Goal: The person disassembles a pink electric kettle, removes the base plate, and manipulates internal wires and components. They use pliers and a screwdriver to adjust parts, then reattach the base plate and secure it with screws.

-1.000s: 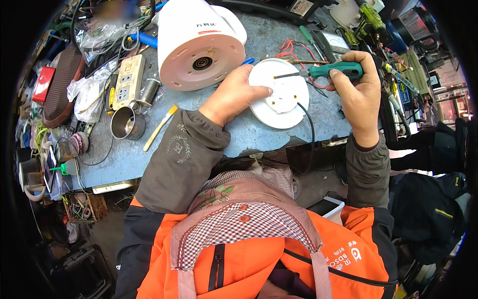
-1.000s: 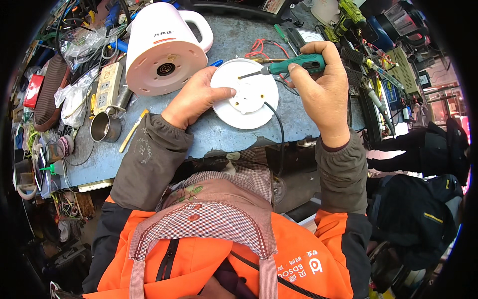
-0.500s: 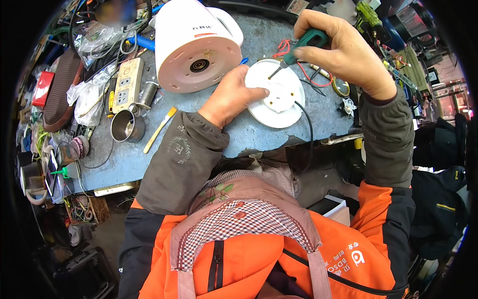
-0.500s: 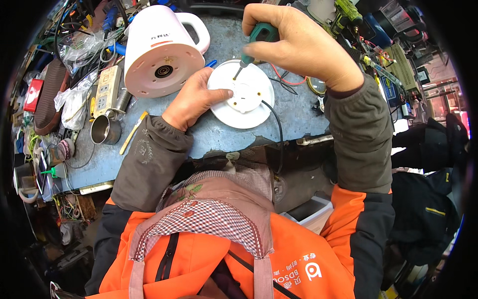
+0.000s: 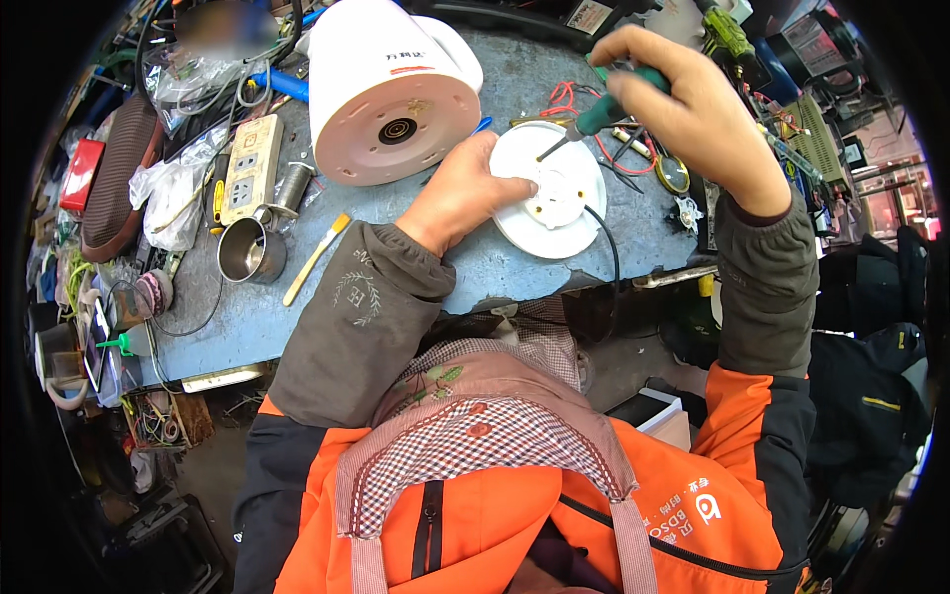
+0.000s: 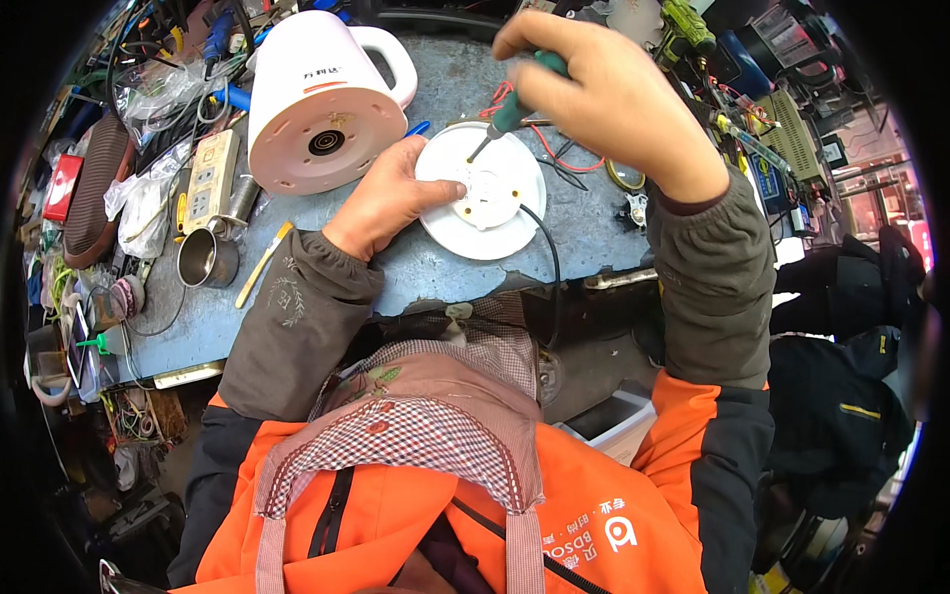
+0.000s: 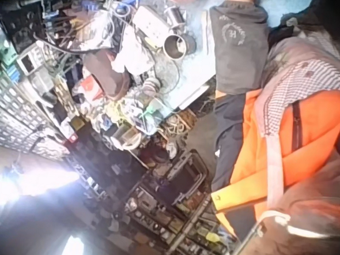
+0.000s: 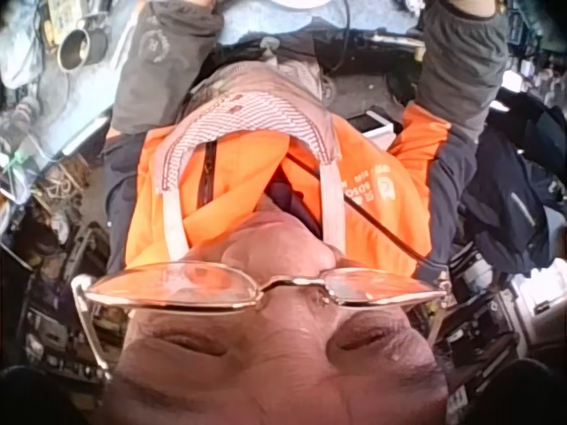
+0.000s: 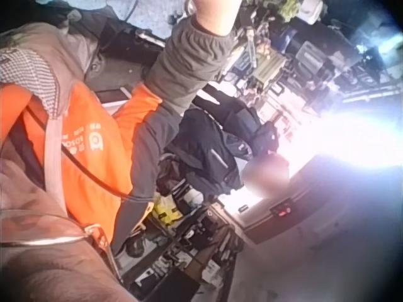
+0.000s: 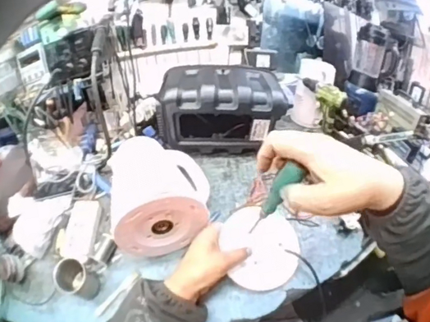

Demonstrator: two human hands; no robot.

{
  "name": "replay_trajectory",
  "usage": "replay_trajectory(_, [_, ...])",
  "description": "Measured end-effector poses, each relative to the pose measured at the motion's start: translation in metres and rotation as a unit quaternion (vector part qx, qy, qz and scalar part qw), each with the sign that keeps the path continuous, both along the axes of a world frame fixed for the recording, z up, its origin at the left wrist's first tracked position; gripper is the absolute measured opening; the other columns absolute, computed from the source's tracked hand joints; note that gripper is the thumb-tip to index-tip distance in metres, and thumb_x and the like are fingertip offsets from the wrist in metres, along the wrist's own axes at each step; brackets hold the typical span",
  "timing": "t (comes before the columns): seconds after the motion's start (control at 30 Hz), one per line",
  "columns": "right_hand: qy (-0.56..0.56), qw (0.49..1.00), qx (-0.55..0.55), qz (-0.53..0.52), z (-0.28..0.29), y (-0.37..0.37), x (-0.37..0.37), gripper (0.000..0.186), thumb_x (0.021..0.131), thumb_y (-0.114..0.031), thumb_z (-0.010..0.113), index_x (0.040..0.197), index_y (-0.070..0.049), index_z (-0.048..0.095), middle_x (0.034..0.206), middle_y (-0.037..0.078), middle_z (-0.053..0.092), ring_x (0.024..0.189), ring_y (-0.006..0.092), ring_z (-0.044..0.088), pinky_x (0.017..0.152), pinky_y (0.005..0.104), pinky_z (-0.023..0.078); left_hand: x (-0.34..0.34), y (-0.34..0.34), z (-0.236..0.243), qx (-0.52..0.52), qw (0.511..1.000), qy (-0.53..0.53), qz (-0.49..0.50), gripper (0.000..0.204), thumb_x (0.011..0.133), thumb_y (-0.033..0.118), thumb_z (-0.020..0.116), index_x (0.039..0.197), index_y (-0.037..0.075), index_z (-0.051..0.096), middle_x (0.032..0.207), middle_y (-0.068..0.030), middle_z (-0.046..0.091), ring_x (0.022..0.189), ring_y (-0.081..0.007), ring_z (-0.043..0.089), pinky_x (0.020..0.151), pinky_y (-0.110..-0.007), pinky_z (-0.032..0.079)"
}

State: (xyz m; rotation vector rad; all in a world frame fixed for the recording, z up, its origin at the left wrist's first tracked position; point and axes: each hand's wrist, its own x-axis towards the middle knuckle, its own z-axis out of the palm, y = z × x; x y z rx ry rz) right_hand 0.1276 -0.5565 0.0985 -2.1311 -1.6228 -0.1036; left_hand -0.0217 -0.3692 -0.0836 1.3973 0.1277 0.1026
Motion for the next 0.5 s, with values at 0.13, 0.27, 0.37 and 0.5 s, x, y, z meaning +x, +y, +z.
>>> replay_trajectory(0.13, [-0.025, 0.998, -0.030, -0.055, 0.007, 0.003, -0.028, 0.034, 0.103, -0.030, 0.074, 0.119, -0.001, 0.066, 0.090, 0.013, 0.069, 0.084, 0.0229, 0.066, 0.077, 0.0361, 0.053, -0.002, 0.001, 0.003, 0.004, 1.000, 0.004, 0.005, 0.050, 0.093, 0.005, 0.083, 0.135, -0.011, 0.060, 0.120, -0.0168, 0.076, 0.105, -0.0201, 0.077, 0.093, -0.034, 0.063])
replay_trajectory(0.27, [-0.023, 0.999, -0.033, -0.007, 0.011, -0.007, -0.018, 0.040, 0.099, -0.031, 0.078, 0.121, -0.001, 0.062, 0.092, 0.014, 0.064, 0.082, 0.0220, 0.063, 0.077, 0.0361, 0.052, -0.002, 0.000, 0.005, 0.022, 1.000, 0.002, 0.007, 0.049, 0.093, 0.005, 0.083, 0.134, -0.010, 0.061, 0.120, -0.0162, 0.076, 0.104, -0.0201, 0.077, 0.093, -0.034, 0.063])
replay_trajectory(0.37, [-0.067, 0.996, 0.041, 0.053, 0.001, -0.005, -0.022, 0.039, 0.098, -0.027, 0.077, 0.122, -0.001, 0.063, 0.093, 0.013, 0.064, 0.082, 0.0237, 0.062, 0.079, 0.0370, 0.052, 0.001, 0.001, -0.001, 0.019, 1.000, -0.009, 0.002, 0.049, 0.093, 0.005, 0.083, 0.134, -0.010, 0.061, 0.120, -0.0162, 0.076, 0.104, -0.0203, 0.077, 0.093, -0.034, 0.063])
replay_trajectory(0.5, [0.046, 0.993, -0.082, -0.068, 0.013, -0.007, -0.021, 0.034, 0.093, -0.008, 0.073, 0.124, 0.000, 0.062, 0.109, 0.008, 0.058, 0.097, 0.0225, 0.059, 0.092, 0.0319, 0.050, 0.001, 0.001, -0.002, 0.006, 1.000, 0.001, -0.001, 0.050, 0.093, 0.005, 0.083, 0.135, -0.010, 0.061, 0.121, -0.0165, 0.076, 0.105, -0.0205, 0.077, 0.093, -0.034, 0.064])
